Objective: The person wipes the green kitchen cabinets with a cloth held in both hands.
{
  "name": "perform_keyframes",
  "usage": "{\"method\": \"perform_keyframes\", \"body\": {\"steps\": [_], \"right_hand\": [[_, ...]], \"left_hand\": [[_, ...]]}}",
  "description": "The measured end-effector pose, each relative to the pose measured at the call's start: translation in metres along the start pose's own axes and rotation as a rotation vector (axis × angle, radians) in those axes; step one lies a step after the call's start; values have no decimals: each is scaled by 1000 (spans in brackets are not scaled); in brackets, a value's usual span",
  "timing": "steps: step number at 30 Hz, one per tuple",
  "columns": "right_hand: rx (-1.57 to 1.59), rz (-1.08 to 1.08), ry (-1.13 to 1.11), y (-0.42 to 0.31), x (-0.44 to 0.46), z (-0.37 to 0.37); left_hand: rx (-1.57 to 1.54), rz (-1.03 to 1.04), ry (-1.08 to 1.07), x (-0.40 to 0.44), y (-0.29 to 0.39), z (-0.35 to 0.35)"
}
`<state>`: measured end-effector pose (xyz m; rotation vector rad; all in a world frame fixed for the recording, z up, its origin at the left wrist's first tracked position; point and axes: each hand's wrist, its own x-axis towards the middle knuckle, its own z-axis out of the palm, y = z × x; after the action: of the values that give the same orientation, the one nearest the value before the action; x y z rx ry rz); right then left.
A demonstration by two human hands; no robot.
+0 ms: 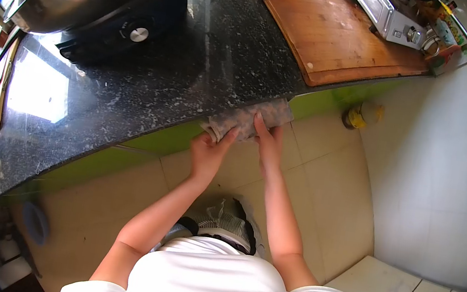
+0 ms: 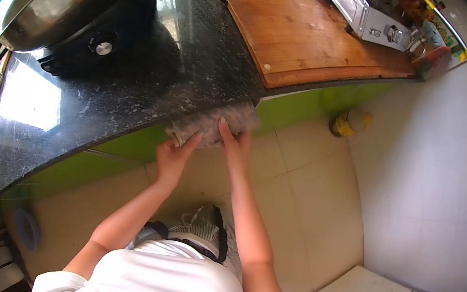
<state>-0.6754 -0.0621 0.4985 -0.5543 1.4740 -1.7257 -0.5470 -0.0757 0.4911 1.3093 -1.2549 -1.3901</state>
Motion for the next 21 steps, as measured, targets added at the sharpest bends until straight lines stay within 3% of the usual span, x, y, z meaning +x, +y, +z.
{"method": "perform_keyframes", "body": {"steps": [1,7,13,16,19,21], "right_hand": [[-47,28,-8,4,4,-4],[-72,143,-89,32,26,-25],[-40,205,-68,67,33,-46],[17,90,40,67,23,-36],[27,-26,20,28,0,-18],[0,-104,-17,-15,-20,3]], "left_hand": [[41,-112,-12,3,-2,1],[-196,63,42,15,-40,26],[-194,-244,-74,23,-60,25],[-208,-143,-38,15,-40,23],[2,197,-17,8,-32,2],[-153,200,-8,-4,17,-13]]}}
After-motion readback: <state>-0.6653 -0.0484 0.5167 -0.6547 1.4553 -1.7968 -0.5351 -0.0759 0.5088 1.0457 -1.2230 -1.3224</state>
